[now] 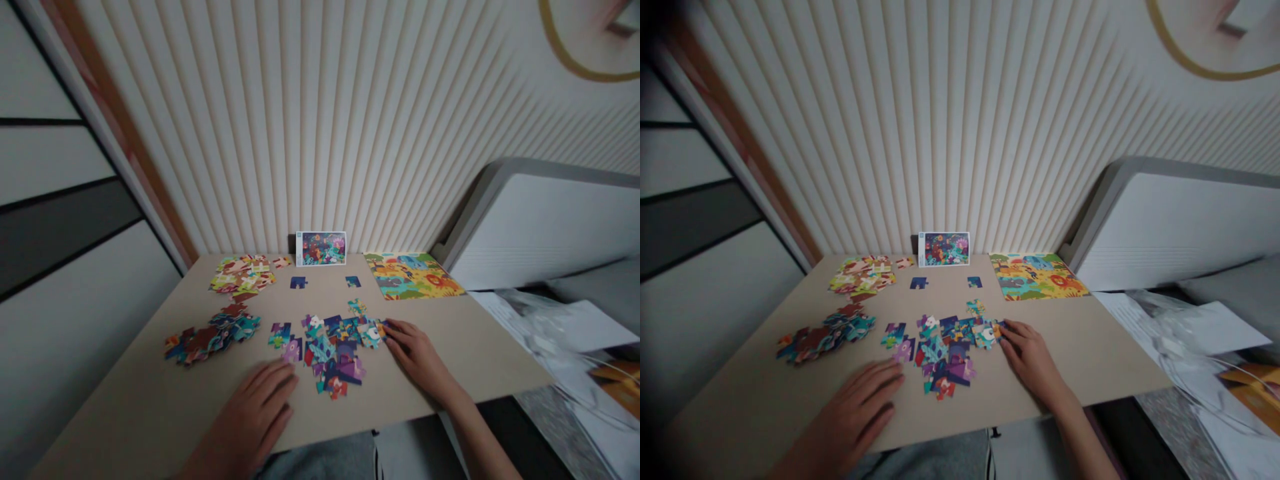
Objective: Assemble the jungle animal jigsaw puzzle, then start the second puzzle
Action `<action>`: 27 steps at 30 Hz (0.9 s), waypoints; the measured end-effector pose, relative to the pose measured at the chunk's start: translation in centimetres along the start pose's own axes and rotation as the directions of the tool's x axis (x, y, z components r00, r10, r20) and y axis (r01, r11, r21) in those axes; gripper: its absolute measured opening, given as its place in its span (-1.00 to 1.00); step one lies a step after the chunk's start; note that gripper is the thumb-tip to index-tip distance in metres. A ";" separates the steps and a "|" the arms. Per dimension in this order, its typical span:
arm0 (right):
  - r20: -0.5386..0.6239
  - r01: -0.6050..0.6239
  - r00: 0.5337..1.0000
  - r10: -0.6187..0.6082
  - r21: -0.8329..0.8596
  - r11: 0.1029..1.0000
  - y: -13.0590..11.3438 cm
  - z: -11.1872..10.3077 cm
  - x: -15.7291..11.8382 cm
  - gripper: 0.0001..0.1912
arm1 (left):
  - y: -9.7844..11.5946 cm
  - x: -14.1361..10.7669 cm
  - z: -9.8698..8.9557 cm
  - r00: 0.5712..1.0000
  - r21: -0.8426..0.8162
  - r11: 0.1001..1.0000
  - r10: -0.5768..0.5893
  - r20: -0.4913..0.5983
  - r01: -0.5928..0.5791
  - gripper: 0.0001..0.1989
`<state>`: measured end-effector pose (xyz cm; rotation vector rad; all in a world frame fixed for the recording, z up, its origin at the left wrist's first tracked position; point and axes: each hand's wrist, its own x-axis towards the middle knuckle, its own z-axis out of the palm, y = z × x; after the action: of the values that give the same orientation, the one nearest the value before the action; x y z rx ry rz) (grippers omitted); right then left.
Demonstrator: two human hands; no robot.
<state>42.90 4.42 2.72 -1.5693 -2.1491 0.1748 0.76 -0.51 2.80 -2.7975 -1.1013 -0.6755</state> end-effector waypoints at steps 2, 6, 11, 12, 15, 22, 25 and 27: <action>-0.035 -0.029 0.999 0.028 -0.028 0.999 0.6 0.2 -0.4 -0.63 | 1.7 1.5 0.1 0.997 -0.014 0.997 0.071 0.036 -0.070 -0.54; -0.104 -0.087 0.991 0.084 -0.026 0.996 1.3 0.4 -1.2 -0.62 | 3.9 3.4 0.1 0.991 -0.028 0.994 0.109 0.082 -0.107 -0.58; -0.187 -0.094 0.979 0.087 -0.032 0.995 0.3 0.3 -1.6 -0.62 | 4.2 3.6 0.5 0.990 -0.050 0.997 0.068 0.123 -0.062 -0.54; -0.187 -0.081 0.980 0.074 -0.029 0.996 -0.2 0.3 -1.5 -0.62 | 4.1 3.6 0.6 0.988 -0.057 0.997 0.066 0.137 -0.058 -0.52; -0.130 -0.013 0.991 0.012 -0.006 1.000 -1.7 0.0 -1.0 -0.57 | 4.1 3.8 0.6 0.985 -0.077 0.996 0.053 0.167 -0.041 -0.46; 0.012 0.126 0.992 -0.126 -0.022 0.992 -3.7 0.3 0.9 -0.58 | 4.4 5.6 0.8 0.986 -0.169 0.984 -0.021 0.166 0.050 -0.36; 0.006 0.108 0.994 -0.107 -0.043 0.993 -3.1 0.3 1.0 -0.66 | 4.4 5.7 1.0 0.989 -0.176 0.983 -0.034 0.146 0.060 -0.47; -0.003 0.089 0.996 -0.089 -0.067 0.994 -2.3 0.1 0.5 -0.67 | 4.5 5.4 1.1 0.991 -0.176 0.982 -0.044 0.126 0.066 -0.48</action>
<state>40.75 4.17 3.61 -1.5043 -2.2370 0.0699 7.67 -0.15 4.52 -3.0068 -1.1994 -0.6477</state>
